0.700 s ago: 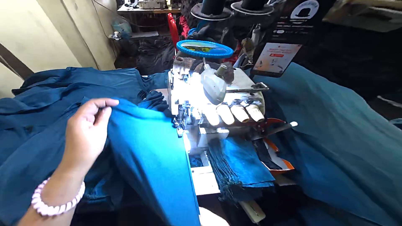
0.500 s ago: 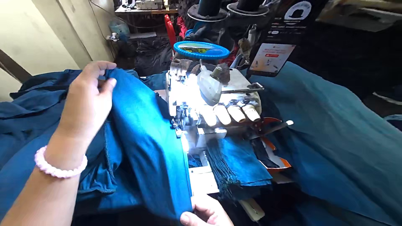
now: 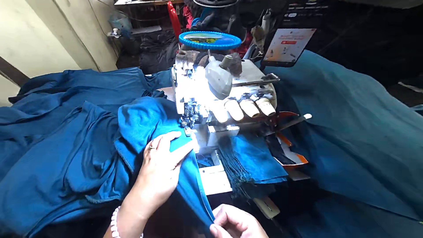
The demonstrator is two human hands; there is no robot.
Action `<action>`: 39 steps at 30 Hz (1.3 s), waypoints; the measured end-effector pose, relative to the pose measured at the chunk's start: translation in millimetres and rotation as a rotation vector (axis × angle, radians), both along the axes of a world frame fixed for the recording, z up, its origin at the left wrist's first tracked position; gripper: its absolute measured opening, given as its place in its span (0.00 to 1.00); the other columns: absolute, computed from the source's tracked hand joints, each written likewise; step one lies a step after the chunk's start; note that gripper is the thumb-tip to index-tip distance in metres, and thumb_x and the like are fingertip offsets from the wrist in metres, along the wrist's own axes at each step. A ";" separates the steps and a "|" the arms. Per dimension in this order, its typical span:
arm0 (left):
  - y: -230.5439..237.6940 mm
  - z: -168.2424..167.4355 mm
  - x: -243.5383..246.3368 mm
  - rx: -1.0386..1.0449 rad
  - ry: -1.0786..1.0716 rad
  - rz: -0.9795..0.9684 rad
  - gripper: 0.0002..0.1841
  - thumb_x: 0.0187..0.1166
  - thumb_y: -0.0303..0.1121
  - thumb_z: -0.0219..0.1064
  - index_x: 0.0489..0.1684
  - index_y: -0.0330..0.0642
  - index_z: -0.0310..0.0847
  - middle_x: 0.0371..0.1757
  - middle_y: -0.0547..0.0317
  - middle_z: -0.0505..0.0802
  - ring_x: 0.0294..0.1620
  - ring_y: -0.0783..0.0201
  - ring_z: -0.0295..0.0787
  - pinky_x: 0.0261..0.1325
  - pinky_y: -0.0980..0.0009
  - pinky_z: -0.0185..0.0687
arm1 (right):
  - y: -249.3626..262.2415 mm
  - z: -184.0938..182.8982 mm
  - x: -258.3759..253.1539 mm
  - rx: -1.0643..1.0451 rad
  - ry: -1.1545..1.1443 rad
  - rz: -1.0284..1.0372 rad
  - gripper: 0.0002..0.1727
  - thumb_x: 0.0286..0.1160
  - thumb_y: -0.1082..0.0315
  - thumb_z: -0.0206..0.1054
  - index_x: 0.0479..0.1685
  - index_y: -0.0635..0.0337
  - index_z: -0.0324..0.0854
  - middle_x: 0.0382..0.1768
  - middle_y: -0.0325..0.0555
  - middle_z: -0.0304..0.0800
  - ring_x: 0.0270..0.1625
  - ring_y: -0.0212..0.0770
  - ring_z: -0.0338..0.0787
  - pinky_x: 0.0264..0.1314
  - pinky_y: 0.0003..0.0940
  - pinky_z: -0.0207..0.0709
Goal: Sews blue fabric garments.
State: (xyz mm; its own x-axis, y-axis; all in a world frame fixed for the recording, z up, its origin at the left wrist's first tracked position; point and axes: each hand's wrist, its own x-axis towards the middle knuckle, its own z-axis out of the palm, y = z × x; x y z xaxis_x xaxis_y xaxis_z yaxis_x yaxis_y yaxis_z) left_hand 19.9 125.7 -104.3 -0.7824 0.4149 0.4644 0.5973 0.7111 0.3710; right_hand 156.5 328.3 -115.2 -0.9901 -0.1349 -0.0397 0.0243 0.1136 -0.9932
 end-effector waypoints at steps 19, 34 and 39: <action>-3.4 -20.0 83.1 0.946 -0.312 0.265 0.37 0.76 0.20 0.62 0.81 0.10 0.45 0.85 0.26 0.64 0.85 0.68 0.67 0.81 0.77 0.69 | -2.8 -24.9 13.3 -0.042 -0.165 0.058 0.09 0.80 0.71 0.65 0.46 0.71 0.82 0.40 0.44 0.88 0.41 0.28 0.88 0.47 0.29 0.84; 14.3 21.0 -27.6 -0.132 -0.030 0.413 0.32 0.76 0.63 0.58 0.63 0.49 0.91 0.55 0.38 0.88 0.59 0.37 0.86 0.58 0.40 0.82 | -30.8 4.5 -90.0 0.089 0.239 -0.259 0.16 0.69 0.70 0.74 0.56 0.59 0.83 0.30 0.30 0.89 0.27 0.20 0.85 0.31 0.16 0.82; 19.8 28.2 -69.8 -0.178 -0.052 0.401 0.26 0.78 0.54 0.67 0.62 0.41 0.89 0.56 0.38 0.85 0.57 0.38 0.85 0.56 0.43 0.82 | -28.9 9.6 -117.3 0.296 0.402 -0.295 0.12 0.79 0.66 0.63 0.47 0.53 0.94 0.36 0.31 0.95 0.29 0.19 0.89 0.33 0.16 0.85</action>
State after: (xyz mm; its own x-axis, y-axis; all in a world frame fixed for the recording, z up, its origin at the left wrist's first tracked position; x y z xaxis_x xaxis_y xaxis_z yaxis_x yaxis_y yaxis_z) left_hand -49.9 145.5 -76.1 -0.9182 0.1439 0.3691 0.2452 0.9382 0.2442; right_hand 39.2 299.4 -105.6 -0.9291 0.1087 0.3536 -0.2758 0.4336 -0.8578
